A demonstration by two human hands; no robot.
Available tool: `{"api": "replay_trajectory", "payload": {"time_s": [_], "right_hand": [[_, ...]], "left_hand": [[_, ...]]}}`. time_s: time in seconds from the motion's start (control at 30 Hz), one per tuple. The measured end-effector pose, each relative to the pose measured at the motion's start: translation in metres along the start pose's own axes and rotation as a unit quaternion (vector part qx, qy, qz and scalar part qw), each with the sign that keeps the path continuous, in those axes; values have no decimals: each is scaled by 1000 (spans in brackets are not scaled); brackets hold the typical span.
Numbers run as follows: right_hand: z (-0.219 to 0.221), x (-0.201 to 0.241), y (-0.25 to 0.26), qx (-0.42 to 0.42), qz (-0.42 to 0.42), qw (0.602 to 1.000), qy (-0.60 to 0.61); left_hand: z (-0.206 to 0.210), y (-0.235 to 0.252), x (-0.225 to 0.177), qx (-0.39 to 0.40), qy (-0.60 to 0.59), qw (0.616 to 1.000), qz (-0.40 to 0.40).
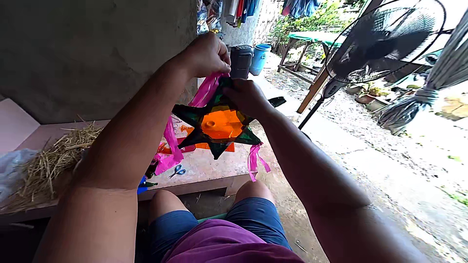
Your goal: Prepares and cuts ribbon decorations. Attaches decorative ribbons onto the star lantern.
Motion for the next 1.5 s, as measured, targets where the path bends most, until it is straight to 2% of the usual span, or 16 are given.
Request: {"api": "replay_trajectory", "payload": {"time_s": [0.1, 0.17, 0.3, 0.33, 0.4, 0.47, 0.53, 0.6, 0.63, 0.73, 0.87, 1.07, 1.2, 1.27, 1.37, 1.5], "right_hand": [[-2, 8, -2, -30, -28, 999, 15], [-16, 15, -16, -91, -71, 993, 5], [-30, 24, -106, -259, -215, 942, 2], [-18, 18, -136, -268, -252, 930, 4], [27, -8, -183, -204, -258, 944, 18], [75, -40, -205, -65, -153, 986, 24], [106, -85, -205, 35, 57, 992, 107], [122, -130, -198, 45, 246, 938, 241], [129, -144, -193, 38, 301, 901, 309], [146, -152, -183, 12, 332, 820, 467], [146, -127, -181, 38, 277, 779, 561], [107, -126, -171, -29, 242, 799, 549], [75, -135, -156, -47, 209, 831, 514], [59, -137, -148, -49, 192, 850, 489], [40, -133, -135, -42, 167, 873, 457], [22, -127, -120, -33, 151, 888, 433]], "left_hand": [[-6, -3, 2, 7, 36, 999, -24], [-10, -5, 11, -1, 49, 998, -40], [-28, -14, 36, -50, 24, 994, -90], [-33, -16, 44, -64, 12, 993, -98], [-40, -19, 56, -83, -10, 990, -114], [-45, -21, 65, -91, -32, 987, -132], [-47, -22, 69, -100, -54, 982, -148], [-47, -23, 69, -106, -68, 978, -164], [-46, -23, 68, -107, -73, 977, -170], [-42, -28, 66, -115, -100, 968, -198], [-37, -39, 83, -128, -143, 951, -243], [-31, -56, 111, -172, -251, 924, -231], [-35, -62, 115, -170, -267, 923, -220], [-42, -62, 112, -161, -236, 933, -217], [-59, -60, 92, -156, -110, 959, -210], [-77, -41, 51, -183, -81, 973, -116]]}}
Point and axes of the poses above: each hand's wrist, its own y-axis towards the middle knuckle, its own z-axis out of the palm, x = y × z, the point moved 7 cm from there along y, towards the middle knuckle, and after that the axes turned 3 degrees about -x, right-handed, at the moved point
